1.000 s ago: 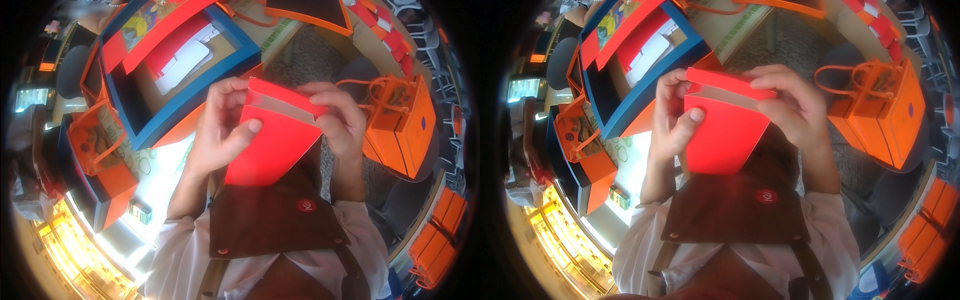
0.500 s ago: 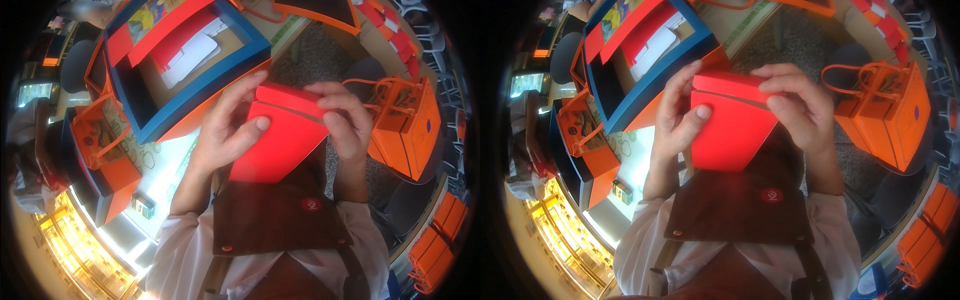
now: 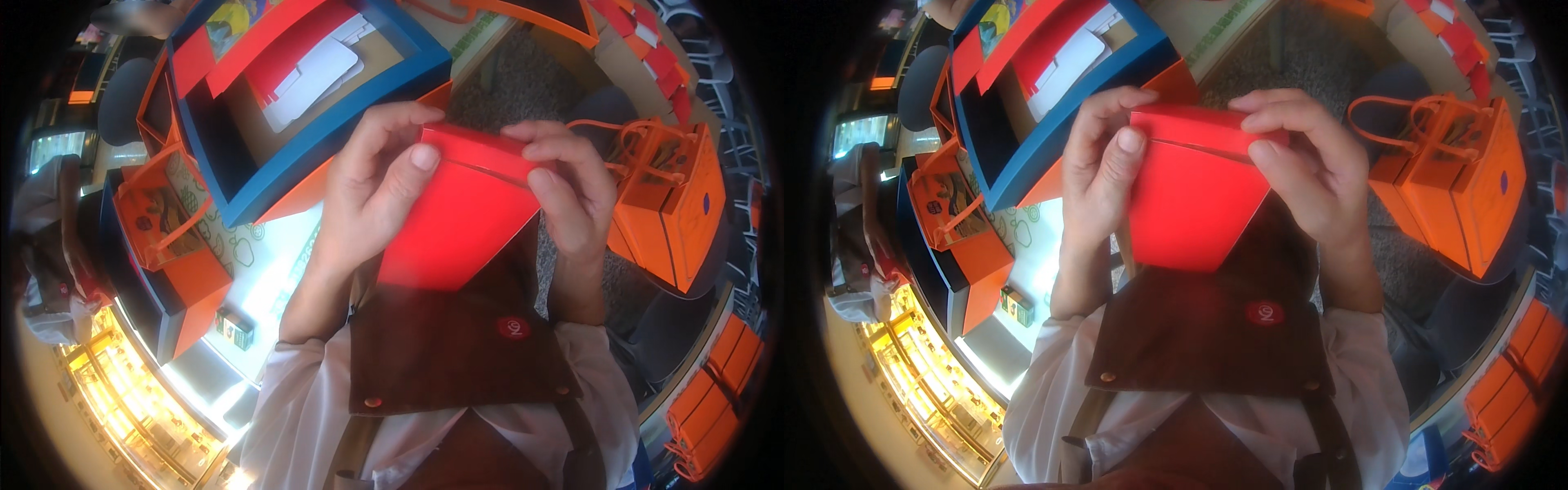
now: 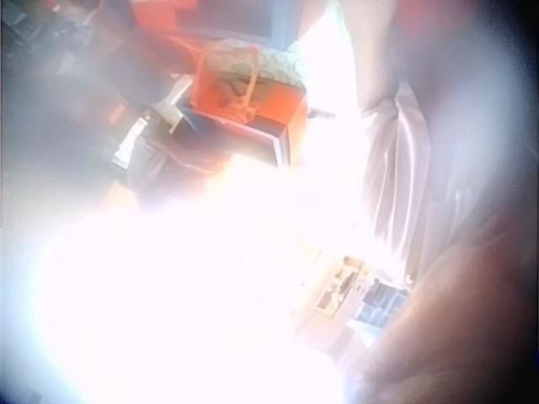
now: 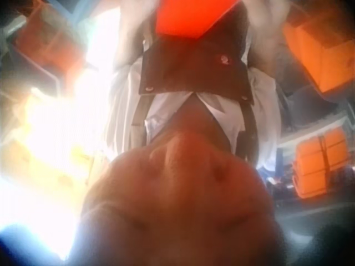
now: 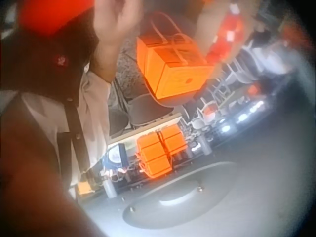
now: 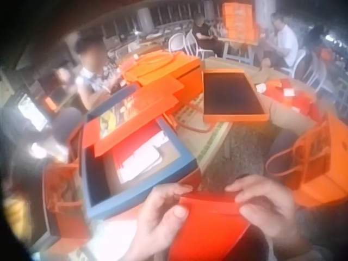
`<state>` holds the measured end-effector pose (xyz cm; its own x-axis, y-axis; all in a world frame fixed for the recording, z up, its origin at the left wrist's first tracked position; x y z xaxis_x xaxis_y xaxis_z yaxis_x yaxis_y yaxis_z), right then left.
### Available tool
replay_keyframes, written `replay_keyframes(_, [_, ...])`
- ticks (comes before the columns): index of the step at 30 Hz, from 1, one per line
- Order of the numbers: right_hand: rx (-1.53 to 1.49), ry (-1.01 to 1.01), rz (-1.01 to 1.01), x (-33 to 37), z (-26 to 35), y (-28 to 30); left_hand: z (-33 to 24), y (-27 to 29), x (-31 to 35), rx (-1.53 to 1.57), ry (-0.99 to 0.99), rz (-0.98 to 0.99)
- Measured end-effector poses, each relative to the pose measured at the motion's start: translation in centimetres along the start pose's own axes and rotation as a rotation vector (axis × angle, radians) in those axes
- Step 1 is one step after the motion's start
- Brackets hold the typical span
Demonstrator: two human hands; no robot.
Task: The person assembles small red boxes by folding flaps and tucking them into slots. The person then places the assembled red boxes into larger orange boxes on the table.
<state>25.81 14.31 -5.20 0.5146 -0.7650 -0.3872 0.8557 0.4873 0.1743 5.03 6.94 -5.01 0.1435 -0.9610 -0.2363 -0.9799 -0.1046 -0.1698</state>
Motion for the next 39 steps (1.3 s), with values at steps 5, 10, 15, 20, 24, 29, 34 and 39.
replay_keyframes(5, [0.003,-0.027,-0.010,0.1,0.4,-0.2,-0.6,-0.6,-0.2,0.127,0.091,-0.042])
replay_keyframes(10, [0.014,-0.011,-0.013,0.5,0.8,-0.3,-0.2,-0.8,0.1,0.068,0.018,-0.013])
replay_keyframes(15, [0.029,-0.016,-0.032,0.8,0.6,-0.3,-0.1,-0.8,0.0,0.115,0.028,0.029])
replay_keyframes(20, [0.095,0.001,-0.015,0.7,1.0,-0.4,-0.2,-0.9,0.0,0.196,0.077,0.003])
replay_keyframes(24, [0.099,0.034,-0.036,0.7,1.1,-0.6,-0.1,-0.8,0.2,0.202,0.101,-0.023])
replay_keyframes(29, [0.060,0.054,-0.037,0.9,0.8,-0.8,0.6,-0.2,0.3,0.059,-0.070,0.027])
replay_keyframes(34, [0.027,0.036,-0.049,1.1,0.5,-1.0,0.5,-0.3,0.3,0.074,-0.099,0.012])
replay_keyframes(39, [0.063,0.039,-0.042,0.9,0.6,-1.1,0.6,-0.2,0.5,0.141,-0.107,-0.005])
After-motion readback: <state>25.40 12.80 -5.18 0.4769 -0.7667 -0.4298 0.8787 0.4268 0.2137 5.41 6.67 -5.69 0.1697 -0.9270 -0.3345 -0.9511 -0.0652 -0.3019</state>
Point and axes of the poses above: each hand's wrist, its own x-axis away from the middle knuckle, its own y-axis out of the back of the hand, z = x × y, the point moved 4 cm from there along -x, towards the middle knuckle, and after that the axes turned 15 degrees about x, right-handed, at the moved point
